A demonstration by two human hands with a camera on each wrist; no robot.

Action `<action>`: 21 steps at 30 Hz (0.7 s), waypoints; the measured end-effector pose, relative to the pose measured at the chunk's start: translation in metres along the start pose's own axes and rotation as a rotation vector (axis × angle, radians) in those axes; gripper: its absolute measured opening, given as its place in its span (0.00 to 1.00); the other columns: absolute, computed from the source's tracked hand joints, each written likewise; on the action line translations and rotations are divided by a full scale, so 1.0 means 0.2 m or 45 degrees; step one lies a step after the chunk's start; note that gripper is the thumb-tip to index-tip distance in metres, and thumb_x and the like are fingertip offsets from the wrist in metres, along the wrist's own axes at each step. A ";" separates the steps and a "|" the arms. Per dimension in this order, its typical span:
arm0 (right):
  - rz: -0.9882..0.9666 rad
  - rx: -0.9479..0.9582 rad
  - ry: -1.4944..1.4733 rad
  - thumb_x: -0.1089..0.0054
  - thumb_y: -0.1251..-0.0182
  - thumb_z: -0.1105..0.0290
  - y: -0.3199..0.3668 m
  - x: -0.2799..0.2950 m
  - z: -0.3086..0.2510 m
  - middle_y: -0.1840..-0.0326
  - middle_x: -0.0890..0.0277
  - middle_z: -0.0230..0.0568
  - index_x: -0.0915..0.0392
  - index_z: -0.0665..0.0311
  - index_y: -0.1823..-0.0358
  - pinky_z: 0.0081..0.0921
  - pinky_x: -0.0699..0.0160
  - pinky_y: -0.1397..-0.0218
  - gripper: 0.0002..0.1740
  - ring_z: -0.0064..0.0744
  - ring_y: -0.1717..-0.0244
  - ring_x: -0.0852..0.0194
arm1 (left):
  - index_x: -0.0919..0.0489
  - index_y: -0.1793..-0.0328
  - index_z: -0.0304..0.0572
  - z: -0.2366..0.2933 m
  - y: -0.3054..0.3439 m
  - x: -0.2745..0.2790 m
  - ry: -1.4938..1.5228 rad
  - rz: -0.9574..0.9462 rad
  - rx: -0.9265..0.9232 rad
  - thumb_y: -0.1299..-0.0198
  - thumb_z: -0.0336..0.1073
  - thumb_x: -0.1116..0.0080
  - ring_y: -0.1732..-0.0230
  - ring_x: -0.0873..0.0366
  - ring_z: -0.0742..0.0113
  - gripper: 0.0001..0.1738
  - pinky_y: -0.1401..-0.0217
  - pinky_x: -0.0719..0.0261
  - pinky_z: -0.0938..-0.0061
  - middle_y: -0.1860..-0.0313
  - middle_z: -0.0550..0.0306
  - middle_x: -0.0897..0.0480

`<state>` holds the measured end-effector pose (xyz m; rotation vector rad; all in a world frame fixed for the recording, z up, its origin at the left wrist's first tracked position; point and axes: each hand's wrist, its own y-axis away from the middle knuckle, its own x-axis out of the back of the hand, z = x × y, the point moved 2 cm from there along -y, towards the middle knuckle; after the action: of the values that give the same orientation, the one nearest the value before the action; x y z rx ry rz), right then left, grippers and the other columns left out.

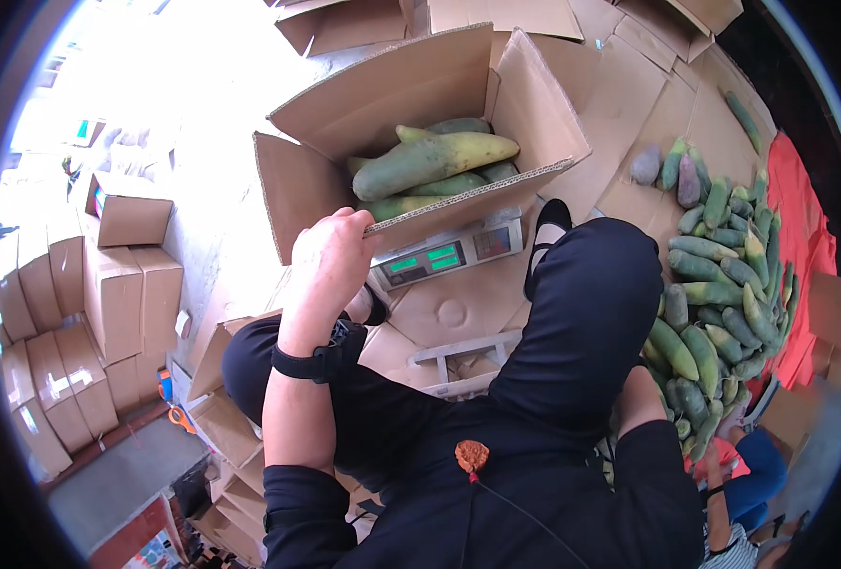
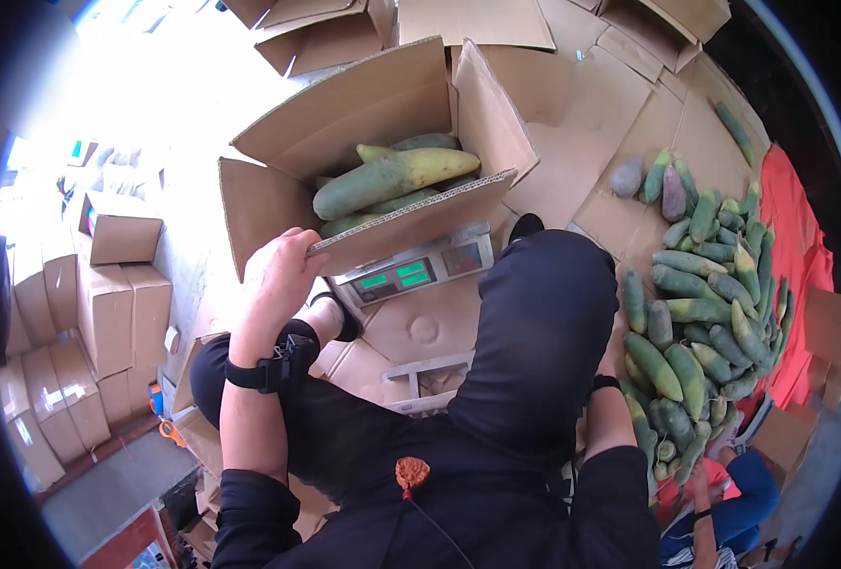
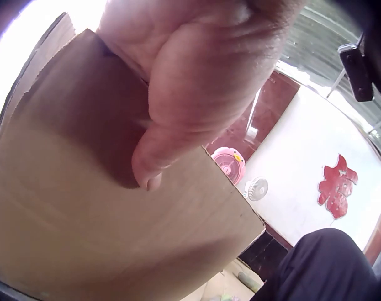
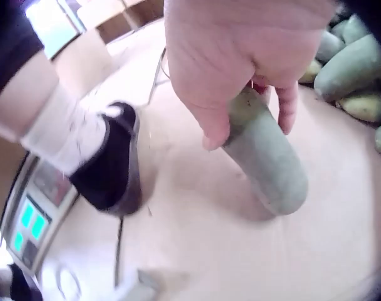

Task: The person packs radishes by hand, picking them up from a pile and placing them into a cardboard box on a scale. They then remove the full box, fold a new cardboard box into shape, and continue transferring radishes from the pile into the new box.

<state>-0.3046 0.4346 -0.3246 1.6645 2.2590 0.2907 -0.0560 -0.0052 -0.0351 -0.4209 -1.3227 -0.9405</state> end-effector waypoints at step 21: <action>-0.821 0.406 0.204 0.38 0.36 0.65 0.14 -1.83 -1.65 0.48 0.30 0.40 0.34 0.65 0.41 0.31 0.24 0.44 0.25 0.30 0.46 0.28 | 0.21 0.63 0.40 -0.02 0.02 -0.01 -0.017 0.060 -0.077 0.44 0.37 0.41 0.58 0.21 0.50 0.09 0.55 0.23 0.59 0.63 0.50 0.20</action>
<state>-0.3040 0.1014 0.0408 0.9602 2.9300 -0.1020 -0.0505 -0.0045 -0.0374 -0.5039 -1.2938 -0.9411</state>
